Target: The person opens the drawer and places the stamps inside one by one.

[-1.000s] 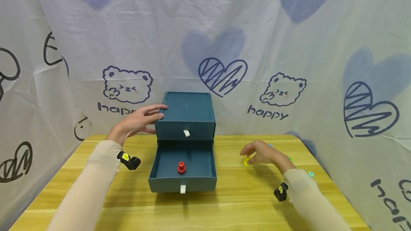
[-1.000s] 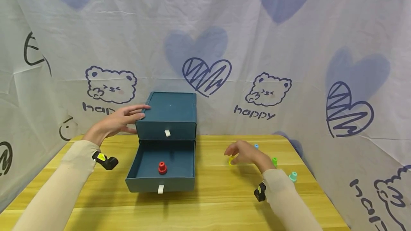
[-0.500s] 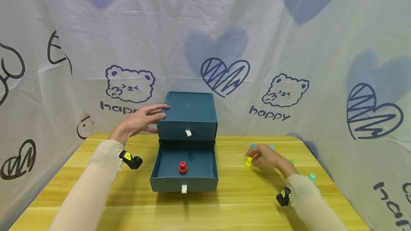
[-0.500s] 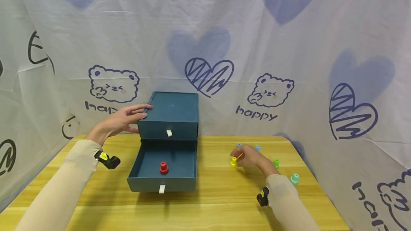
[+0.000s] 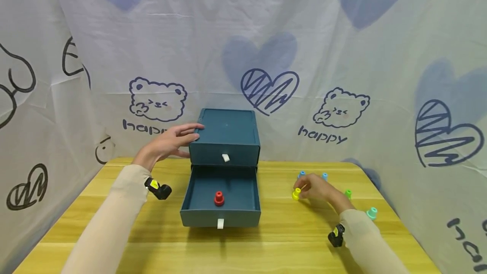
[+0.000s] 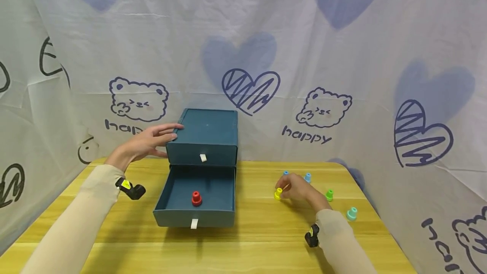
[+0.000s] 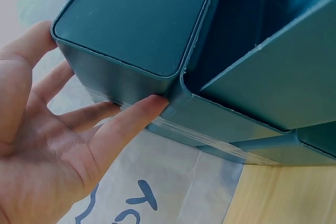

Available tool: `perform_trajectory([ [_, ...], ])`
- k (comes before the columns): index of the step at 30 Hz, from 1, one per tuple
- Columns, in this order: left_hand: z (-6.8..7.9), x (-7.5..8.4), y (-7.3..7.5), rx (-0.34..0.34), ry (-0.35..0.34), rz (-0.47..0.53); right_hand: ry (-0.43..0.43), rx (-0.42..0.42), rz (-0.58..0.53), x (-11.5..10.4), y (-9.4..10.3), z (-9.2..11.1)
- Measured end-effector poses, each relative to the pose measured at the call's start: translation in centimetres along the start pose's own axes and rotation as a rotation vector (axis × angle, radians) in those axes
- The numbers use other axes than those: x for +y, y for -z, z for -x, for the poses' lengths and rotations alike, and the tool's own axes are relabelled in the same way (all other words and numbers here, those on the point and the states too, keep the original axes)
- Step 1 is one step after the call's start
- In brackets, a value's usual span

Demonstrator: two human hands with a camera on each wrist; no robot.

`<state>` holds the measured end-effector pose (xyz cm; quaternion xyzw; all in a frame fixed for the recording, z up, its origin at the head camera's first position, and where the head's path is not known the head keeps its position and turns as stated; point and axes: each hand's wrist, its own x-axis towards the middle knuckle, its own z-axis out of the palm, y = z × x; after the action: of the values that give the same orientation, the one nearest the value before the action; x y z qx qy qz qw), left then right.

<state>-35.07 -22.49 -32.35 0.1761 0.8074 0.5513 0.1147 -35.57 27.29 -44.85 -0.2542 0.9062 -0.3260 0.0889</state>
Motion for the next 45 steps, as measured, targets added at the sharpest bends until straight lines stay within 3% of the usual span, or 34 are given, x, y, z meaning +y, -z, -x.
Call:
perform_trajectory([
  [7, -0.2, 0.0, 0.0, 0.001, 0.003, -0.011, 0.011, 0.009, 0.023, 0.3, -0.1, 0.1],
  [20, -0.1, 0.5, 0.2, 0.003, 0.011, -0.01, 0.038, -0.002, 0.01, -1.2, 0.6, 0.1],
  [28, -0.1, 0.3, 0.2, -0.001, 0.012, -0.001, 0.064, -0.04, -0.038, -2.5, 0.8, 0.1],
  [35, 0.0, 0.2, 0.0, -0.003, 0.006, -0.005, 0.056, -0.073, -0.147, -3.6, 0.9, 0.2],
  [45, 0.0, 0.2, 0.1, -0.004, 0.015, 0.0, 0.065, -0.086, -0.193, -5.3, 1.4, 0.4],
])
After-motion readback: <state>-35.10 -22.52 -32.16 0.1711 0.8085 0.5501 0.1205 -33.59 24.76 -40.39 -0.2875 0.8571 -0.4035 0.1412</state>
